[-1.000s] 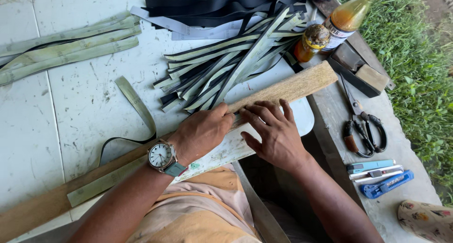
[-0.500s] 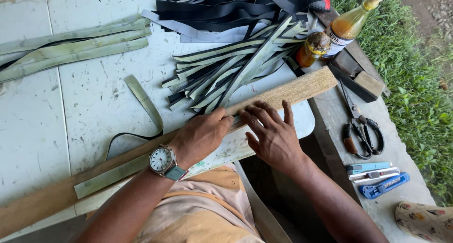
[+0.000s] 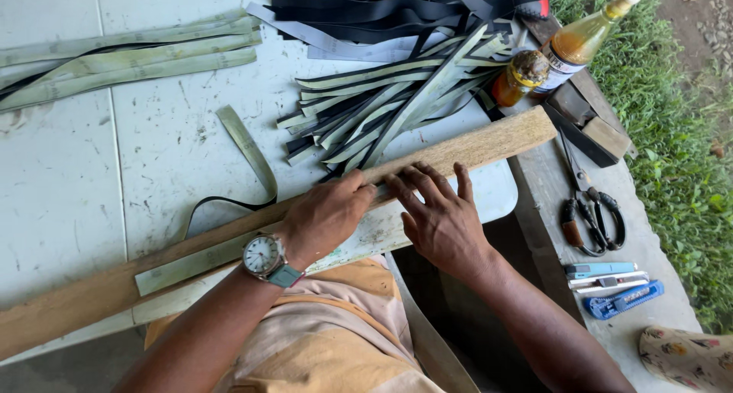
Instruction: The person repeatedly wraps a black rubber strip around a light-colored strip on a wooden board, then places the finished bundle on a growing pile. The person handles both black and light-colored strips throughout the clip.
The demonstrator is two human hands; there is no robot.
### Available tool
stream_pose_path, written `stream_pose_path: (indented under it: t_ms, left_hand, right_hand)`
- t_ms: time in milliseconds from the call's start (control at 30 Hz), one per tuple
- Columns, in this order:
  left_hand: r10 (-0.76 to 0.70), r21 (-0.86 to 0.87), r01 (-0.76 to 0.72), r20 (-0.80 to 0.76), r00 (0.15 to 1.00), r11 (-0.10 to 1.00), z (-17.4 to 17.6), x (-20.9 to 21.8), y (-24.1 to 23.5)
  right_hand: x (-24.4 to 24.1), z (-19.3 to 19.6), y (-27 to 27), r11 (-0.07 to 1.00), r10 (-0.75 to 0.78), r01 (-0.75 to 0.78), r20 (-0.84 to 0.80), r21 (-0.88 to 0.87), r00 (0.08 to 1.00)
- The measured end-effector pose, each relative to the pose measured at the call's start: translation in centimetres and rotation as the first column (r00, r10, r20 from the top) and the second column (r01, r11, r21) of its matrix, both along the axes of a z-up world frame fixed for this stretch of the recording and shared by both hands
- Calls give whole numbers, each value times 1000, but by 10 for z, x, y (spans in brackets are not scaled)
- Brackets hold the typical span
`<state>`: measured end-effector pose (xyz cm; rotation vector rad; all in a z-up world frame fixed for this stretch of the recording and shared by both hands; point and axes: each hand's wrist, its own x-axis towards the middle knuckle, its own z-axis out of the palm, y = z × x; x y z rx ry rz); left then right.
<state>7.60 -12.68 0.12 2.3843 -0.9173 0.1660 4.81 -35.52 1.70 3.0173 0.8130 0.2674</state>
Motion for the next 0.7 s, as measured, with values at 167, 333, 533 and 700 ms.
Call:
stream_pose_path:
  t_ms: [167, 333, 533, 700]
  left_hand:
    - [-5, 4, 5, -16, 1000, 1000, -3, -1, -5]
    - [12, -24, -14, -58, 998, 1000, -2, -7, 8]
    - [18, -53, -18, -3, 1000, 998, -2, -14, 25]
    - [-1, -18, 0, -24, 1000, 1000, -3, -19, 31]
  right_hand:
    - [-4, -1, 6, 999, 48, -47, -33, 11, 998]
    - [-6, 3, 14, 995, 36, -35, 5, -92, 999]
    - [-8, 2, 26, 996, 12, -11, 15, -93, 1000]
    - [-15, 1, 29, 997, 68, -67, 11, -47, 998]
